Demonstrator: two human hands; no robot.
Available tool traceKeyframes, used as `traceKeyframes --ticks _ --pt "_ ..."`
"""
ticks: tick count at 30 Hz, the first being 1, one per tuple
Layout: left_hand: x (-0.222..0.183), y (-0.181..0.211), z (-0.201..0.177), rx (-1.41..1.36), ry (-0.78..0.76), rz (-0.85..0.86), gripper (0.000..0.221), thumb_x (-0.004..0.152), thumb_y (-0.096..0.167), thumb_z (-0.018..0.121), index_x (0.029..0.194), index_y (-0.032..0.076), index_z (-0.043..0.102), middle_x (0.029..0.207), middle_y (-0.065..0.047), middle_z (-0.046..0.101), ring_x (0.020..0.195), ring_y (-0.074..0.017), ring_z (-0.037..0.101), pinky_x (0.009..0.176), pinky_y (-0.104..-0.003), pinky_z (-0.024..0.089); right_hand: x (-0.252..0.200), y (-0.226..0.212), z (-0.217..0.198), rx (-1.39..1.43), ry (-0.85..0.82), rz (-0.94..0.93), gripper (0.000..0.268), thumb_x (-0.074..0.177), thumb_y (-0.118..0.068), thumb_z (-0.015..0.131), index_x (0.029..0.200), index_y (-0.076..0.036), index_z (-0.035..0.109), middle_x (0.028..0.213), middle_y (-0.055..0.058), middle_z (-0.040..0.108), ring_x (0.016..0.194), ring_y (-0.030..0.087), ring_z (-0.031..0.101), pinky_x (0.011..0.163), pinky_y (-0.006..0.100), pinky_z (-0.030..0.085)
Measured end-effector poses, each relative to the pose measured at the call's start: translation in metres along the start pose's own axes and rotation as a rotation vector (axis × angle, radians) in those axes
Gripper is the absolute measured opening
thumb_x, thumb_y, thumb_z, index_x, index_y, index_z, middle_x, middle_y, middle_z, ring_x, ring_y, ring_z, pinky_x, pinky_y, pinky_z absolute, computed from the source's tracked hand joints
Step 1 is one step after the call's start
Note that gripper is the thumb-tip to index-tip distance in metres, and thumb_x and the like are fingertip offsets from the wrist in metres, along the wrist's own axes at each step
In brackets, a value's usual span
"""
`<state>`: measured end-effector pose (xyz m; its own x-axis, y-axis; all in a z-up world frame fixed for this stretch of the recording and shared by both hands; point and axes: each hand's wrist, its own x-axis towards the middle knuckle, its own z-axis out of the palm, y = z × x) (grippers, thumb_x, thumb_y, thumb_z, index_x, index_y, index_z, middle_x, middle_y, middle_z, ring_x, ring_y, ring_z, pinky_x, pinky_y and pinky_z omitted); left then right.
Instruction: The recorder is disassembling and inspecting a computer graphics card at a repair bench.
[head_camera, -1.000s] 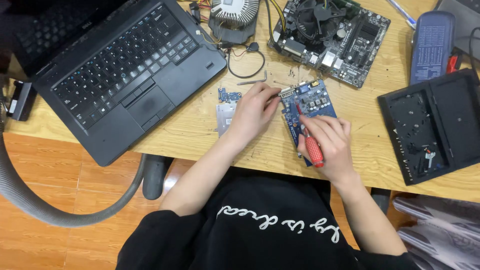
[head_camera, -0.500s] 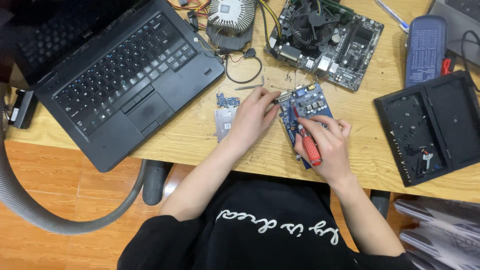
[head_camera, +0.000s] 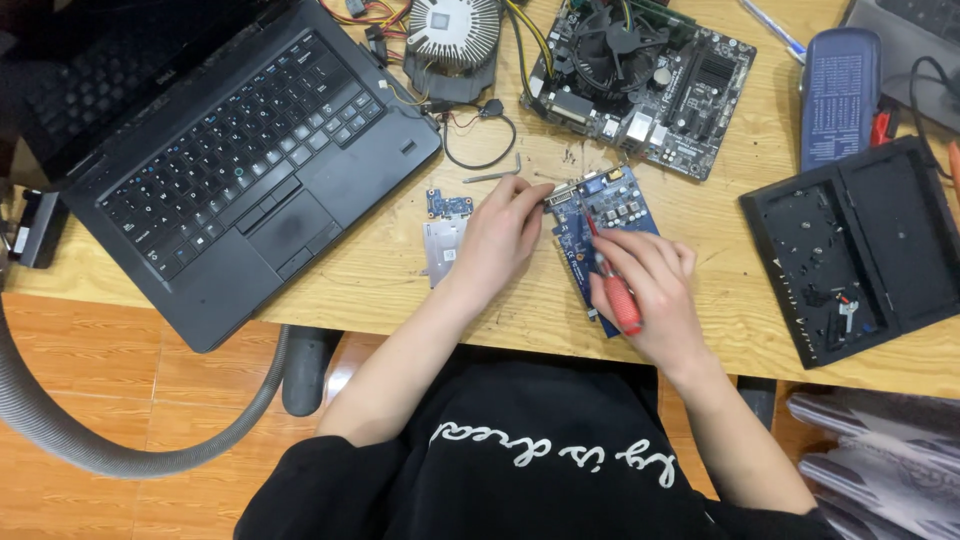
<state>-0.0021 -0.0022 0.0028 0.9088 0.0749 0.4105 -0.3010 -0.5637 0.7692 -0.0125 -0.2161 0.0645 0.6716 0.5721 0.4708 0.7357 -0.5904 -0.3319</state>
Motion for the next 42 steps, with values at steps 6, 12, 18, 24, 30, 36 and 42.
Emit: traceKeyframes --ticks 6,12,18,24,30,36,42 --pt "0.002 0.008 -0.008 -0.051 0.014 0.018 0.028 0.095 -0.001 0.065 0.122 0.003 0.068 0.106 -0.014 0.063 0.096 -0.0344 0.067 0.082 -0.041 0.055 -0.039 0.014 -0.029 0.226 0.072 0.111 0.029 0.083 0.0 0.076 0.111 -0.005 0.067 0.114 0.006 0.073 0.105 0.022 0.07 0.1 0.037 0.04" --pt "0.001 0.004 -0.004 -0.043 0.031 0.013 0.022 0.095 0.001 0.067 0.117 0.002 0.07 0.104 -0.013 0.064 0.094 -0.0334 0.068 0.081 -0.04 0.055 -0.048 0.019 -0.033 0.185 0.07 0.099 0.021 0.087 0.003 0.074 0.105 -0.004 0.068 0.109 0.006 0.076 0.097 0.019 0.071 0.1 0.037 0.043" --pt "0.002 0.005 -0.003 -0.057 0.034 -0.019 0.021 0.095 0.003 0.069 0.116 0.003 0.07 0.103 -0.013 0.065 0.091 -0.0322 0.069 0.08 -0.04 0.055 -0.047 0.021 -0.038 0.22 0.064 0.098 0.021 0.084 0.004 0.074 0.103 -0.001 0.069 0.107 0.01 0.076 0.099 0.021 0.073 0.097 0.039 0.047" --pt "0.007 0.015 -0.007 0.034 0.0 -0.035 0.024 0.093 0.009 0.071 0.116 0.003 0.071 0.104 -0.013 0.065 0.087 -0.0326 0.069 0.076 -0.042 0.054 -0.051 0.041 -0.069 0.002 0.082 0.228 0.023 0.091 0.004 0.076 0.113 0.0 0.068 0.122 0.016 0.069 0.107 0.03 0.071 0.091 0.039 0.06" --pt "0.008 0.014 -0.004 0.197 -0.033 -0.035 0.019 0.095 0.011 0.072 0.113 0.004 0.073 0.1 -0.013 0.065 0.087 -0.0339 0.068 0.076 -0.045 0.054 -0.073 0.076 -0.066 -0.057 -0.261 0.219 0.053 0.068 0.008 0.074 0.119 -0.005 0.069 0.14 0.018 0.058 0.118 0.035 0.064 0.094 0.042 0.056" --pt "-0.009 0.034 -0.034 0.384 -0.205 -0.091 0.04 0.094 0.015 0.073 0.132 0.008 0.065 0.098 -0.013 0.066 0.087 -0.0341 0.068 0.074 -0.046 0.054 -0.068 0.074 -0.068 -0.253 -0.261 0.119 0.049 0.081 0.012 0.065 0.128 -0.004 0.066 0.143 0.013 0.062 0.134 0.032 0.06 0.113 0.044 0.047" --pt "0.022 0.043 -0.06 0.317 -0.477 0.321 0.088 0.074 0.036 0.084 0.148 0.008 0.046 0.137 -0.019 0.055 0.127 -0.0373 0.052 0.102 -0.049 0.048 -0.055 0.026 -0.038 -0.135 -0.245 0.137 0.068 0.084 -0.039 0.078 0.138 -0.003 0.057 0.143 0.017 0.058 0.135 0.034 0.051 0.109 0.052 0.037"
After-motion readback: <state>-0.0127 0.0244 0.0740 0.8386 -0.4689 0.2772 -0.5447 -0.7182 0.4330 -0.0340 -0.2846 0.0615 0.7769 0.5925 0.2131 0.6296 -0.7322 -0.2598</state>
